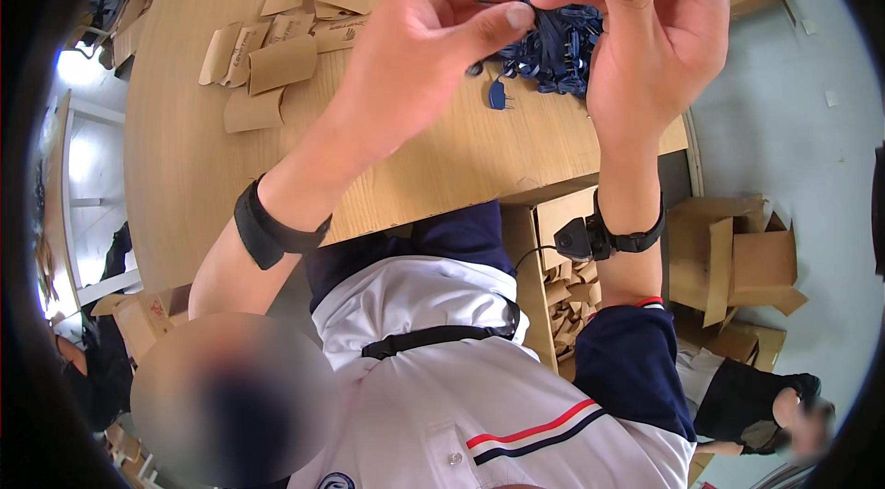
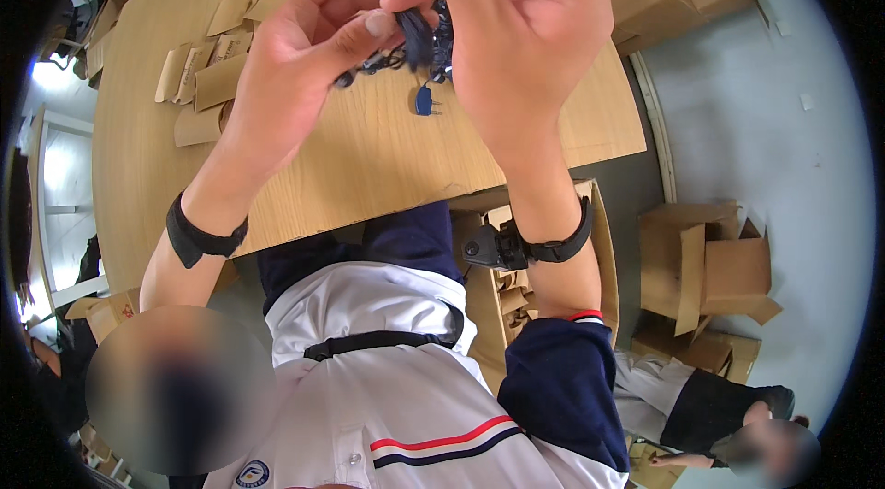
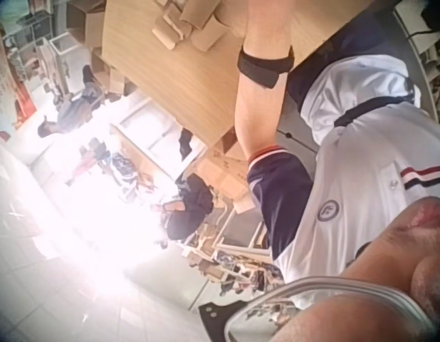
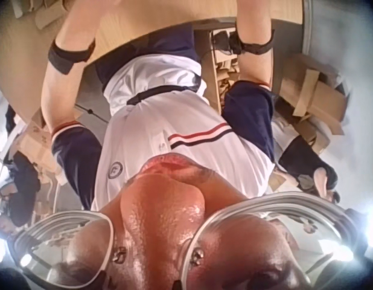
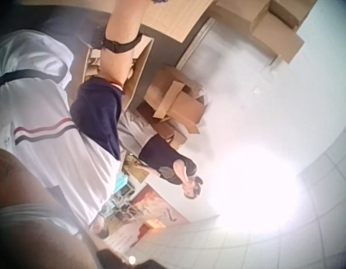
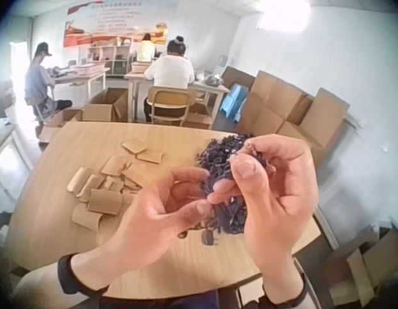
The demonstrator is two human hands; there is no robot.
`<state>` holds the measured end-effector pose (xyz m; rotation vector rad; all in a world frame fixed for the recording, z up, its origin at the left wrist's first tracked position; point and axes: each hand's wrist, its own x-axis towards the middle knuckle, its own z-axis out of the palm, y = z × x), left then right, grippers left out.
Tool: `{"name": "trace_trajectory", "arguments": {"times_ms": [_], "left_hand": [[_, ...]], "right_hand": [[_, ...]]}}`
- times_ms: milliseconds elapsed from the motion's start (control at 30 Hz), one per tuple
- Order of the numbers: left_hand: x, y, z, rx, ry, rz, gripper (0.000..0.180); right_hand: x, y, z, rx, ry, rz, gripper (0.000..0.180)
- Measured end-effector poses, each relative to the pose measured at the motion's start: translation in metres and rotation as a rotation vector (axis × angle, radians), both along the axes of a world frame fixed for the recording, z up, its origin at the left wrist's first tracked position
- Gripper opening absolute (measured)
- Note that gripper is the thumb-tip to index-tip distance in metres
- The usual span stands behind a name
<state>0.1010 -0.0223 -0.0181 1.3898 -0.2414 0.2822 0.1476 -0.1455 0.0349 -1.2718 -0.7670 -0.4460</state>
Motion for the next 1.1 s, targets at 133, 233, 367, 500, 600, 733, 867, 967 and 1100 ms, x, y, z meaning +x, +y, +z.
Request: {"name": "trace_trajectory", "arguments": {"times_ms": [133,233,367,500,600,733,867,967,1100], "left_hand": [[-0.006,0.002,0.004,-0.384,0.1,0.007,0.047],[-0.008,0.016,0.004,-0.305,0.005,0.118,0.057],[-0.031,0.032,0.012,-0.186,-0.215,0.041,0.05],[-0.044,0.038,0.009,0.485,-0.227,0.395,0.048],[-0.068,0.055,-0.017,0.89,-0.008,0.596,0.049],[-0.104,0.088,-0.075,1.479,0.291,0.713,0.048],[-0.129,0.095,-0.077,1.386,0.276,0.617,0.037],[-0.139,0.099,-0.081,1.36,0.286,0.641,0.032],[-0.144,0.117,-0.078,1.324,0.383,0.706,0.026]], "right_hand": [[-0.003,-0.019,0.006,-0.074,0.056,0.069,0.016],[-0.013,-0.01,0.003,-0.265,0.225,0.144,0.012],[-0.021,-0.003,0.001,-0.555,0.409,0.095,0.015],[-0.016,-0.002,-0.021,-0.621,0.174,0.052,0.017],[-0.01,-0.001,-0.028,-0.62,-0.102,-0.013,0.014],[-0.012,0.0,-0.031,-0.639,-0.26,0.004,0.015],[-0.023,0.0,-0.023,-0.616,-0.291,0.014,0.019],[-0.016,0.0,-0.022,-0.545,-0.486,-0.021,0.022],[-0.017,0.002,-0.011,-0.478,-0.383,0.04,0.026]]}}
